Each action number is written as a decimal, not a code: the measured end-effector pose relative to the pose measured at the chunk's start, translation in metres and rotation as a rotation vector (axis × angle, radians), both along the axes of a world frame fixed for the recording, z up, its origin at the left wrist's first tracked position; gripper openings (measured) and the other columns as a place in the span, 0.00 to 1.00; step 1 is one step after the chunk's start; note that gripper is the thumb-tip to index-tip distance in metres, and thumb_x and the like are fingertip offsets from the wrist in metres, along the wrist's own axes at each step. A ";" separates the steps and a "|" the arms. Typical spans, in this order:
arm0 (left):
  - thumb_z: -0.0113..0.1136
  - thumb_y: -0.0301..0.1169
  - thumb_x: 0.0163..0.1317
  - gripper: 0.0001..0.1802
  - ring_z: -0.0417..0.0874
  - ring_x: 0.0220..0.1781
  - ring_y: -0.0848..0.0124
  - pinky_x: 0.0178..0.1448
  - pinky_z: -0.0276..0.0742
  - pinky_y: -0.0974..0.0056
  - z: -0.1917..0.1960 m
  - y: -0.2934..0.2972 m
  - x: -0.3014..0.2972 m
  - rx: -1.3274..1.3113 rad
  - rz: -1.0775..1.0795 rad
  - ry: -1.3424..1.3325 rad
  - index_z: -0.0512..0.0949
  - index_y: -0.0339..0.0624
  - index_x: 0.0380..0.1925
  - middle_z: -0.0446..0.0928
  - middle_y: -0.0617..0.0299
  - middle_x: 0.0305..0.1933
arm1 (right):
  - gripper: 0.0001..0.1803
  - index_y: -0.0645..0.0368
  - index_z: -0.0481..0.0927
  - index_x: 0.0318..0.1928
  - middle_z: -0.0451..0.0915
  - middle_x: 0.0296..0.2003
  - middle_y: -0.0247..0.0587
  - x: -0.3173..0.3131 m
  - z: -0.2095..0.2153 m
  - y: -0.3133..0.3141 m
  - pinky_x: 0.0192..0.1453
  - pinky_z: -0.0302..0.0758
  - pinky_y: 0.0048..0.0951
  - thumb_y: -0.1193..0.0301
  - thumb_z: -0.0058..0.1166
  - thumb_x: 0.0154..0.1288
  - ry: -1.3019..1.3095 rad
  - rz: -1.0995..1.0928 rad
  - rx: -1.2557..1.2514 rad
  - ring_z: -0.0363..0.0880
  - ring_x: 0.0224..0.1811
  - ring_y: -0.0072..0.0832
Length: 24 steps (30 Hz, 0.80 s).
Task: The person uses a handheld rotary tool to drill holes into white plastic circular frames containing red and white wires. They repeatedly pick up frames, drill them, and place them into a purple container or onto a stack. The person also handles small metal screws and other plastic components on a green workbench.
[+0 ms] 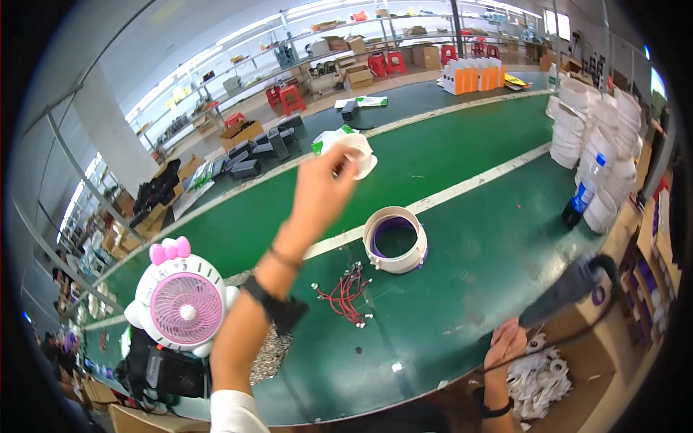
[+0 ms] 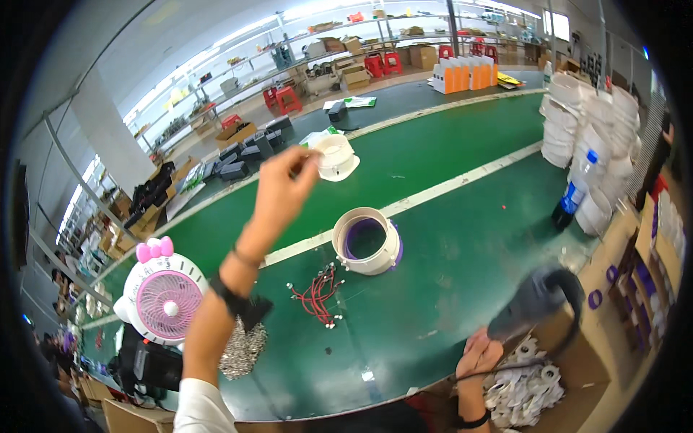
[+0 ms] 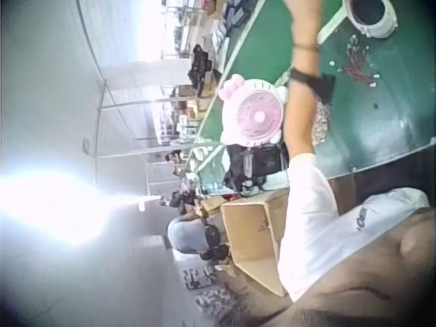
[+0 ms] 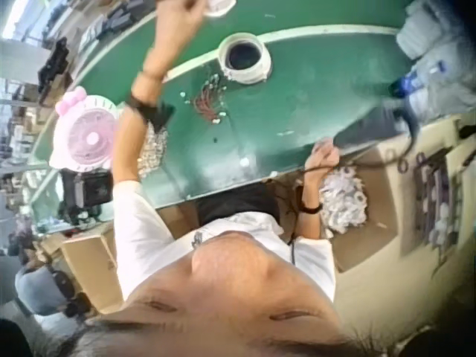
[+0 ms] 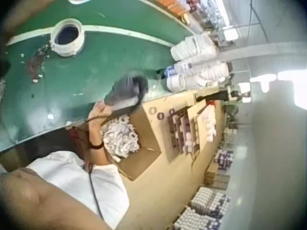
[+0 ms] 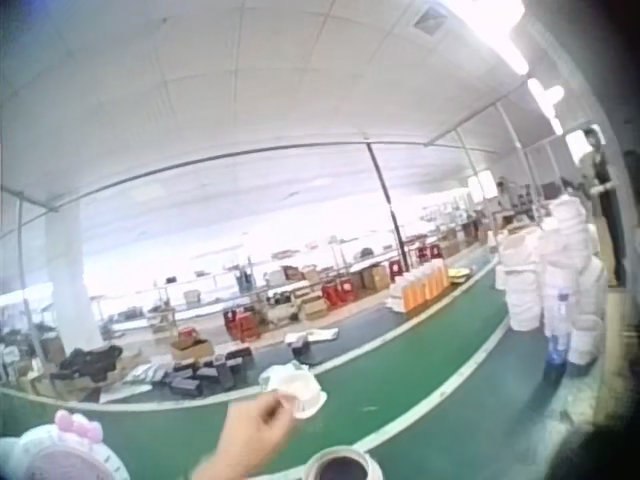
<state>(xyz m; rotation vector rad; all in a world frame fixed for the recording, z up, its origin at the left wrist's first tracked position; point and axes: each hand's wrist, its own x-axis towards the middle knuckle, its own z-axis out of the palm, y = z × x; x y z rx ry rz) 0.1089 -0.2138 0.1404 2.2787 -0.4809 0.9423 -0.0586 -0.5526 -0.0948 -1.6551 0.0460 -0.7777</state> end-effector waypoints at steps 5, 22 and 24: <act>0.57 0.26 0.65 0.17 0.87 0.47 0.57 0.55 0.80 0.56 -0.074 0.119 0.144 0.186 0.282 0.186 0.81 0.37 0.53 0.84 0.47 0.48 | 0.29 0.57 0.61 0.25 0.59 0.22 0.33 -0.002 0.010 0.006 0.23 0.57 0.23 0.49 0.35 0.81 -0.011 0.116 0.042 0.57 0.19 0.19; 0.53 0.26 0.68 0.15 0.80 0.55 0.49 0.59 0.76 0.51 -0.128 0.093 0.251 0.455 0.199 0.240 0.82 0.45 0.52 0.78 0.51 0.57 | 0.23 0.59 0.67 0.32 0.62 0.20 0.35 -0.011 0.003 0.007 0.21 0.60 0.24 0.55 0.37 0.82 -0.060 -0.073 0.123 0.59 0.18 0.23; 0.51 0.23 0.67 0.18 0.80 0.55 0.49 0.60 0.76 0.51 -0.133 0.096 0.252 0.468 0.182 0.212 0.82 0.46 0.53 0.78 0.51 0.57 | 0.23 0.60 0.68 0.32 0.63 0.20 0.36 -0.013 0.002 0.007 0.21 0.61 0.24 0.55 0.38 0.82 -0.056 -0.079 0.126 0.60 0.18 0.24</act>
